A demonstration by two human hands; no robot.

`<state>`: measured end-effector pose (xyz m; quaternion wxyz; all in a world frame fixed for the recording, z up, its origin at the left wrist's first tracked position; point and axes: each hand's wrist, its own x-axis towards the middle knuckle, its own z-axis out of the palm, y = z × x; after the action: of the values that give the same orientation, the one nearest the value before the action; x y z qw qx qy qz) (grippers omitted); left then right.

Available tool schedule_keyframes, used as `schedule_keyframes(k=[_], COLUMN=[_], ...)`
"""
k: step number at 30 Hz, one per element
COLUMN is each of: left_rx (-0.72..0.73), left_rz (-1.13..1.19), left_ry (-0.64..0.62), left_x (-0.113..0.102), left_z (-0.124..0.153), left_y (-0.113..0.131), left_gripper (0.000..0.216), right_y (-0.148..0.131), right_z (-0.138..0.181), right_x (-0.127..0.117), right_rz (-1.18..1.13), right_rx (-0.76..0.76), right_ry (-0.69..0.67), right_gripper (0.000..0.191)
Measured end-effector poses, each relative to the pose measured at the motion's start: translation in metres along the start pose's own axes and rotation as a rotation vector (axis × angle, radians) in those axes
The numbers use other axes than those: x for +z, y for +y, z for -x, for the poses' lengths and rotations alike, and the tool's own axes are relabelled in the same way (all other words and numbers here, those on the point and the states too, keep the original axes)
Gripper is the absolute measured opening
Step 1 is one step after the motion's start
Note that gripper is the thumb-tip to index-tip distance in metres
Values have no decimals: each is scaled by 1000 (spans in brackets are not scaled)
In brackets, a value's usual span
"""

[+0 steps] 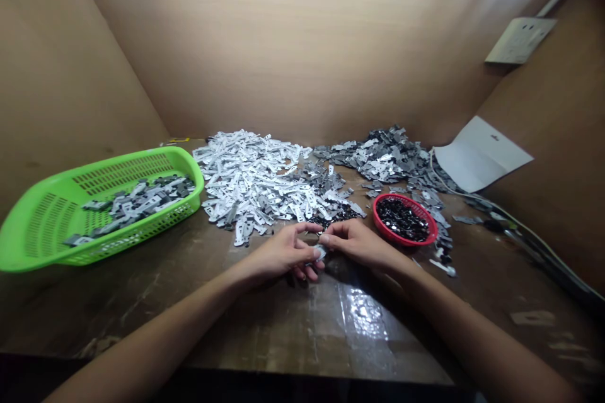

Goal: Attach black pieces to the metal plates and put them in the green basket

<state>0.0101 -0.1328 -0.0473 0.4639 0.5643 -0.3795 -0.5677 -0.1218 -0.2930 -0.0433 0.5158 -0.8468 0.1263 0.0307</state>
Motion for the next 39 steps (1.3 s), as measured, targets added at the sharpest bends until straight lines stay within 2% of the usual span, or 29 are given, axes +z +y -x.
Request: schedule_keyframes(k=[7,17,20,22,26,32,35,39], left_rx=[-10,10,20,17,7,-58,-77,-88], left_rz=[16,-5,-9,-9,-5,52,82,140], left_ry=[7,5,25,33,42,223,224,195], left_x=[3,2,1,1,1,0,-2,-6], left_z=[2,3,4,4,4,2,1,0], left_y=[4,7,7,7,9,14,13,9], left_gripper=[63,59,59,61,63,51,43,38], right_y=[-2,0,-1,-2,-3,3,7,8], right_z=[1,-1,0,2,5,0,-3,-4], right_x=[0,-2,-8,-10,-9,-13,-16,-12], right_rz=[-141,-132,-122,-125,-192,-311,-325,-323], right_rx=[35,27,84,123,105,161,155,162], right_ry=[-31,0,28,10,-50,116,190,188], right_gripper=[51,51,52,52,49,46,48,47])
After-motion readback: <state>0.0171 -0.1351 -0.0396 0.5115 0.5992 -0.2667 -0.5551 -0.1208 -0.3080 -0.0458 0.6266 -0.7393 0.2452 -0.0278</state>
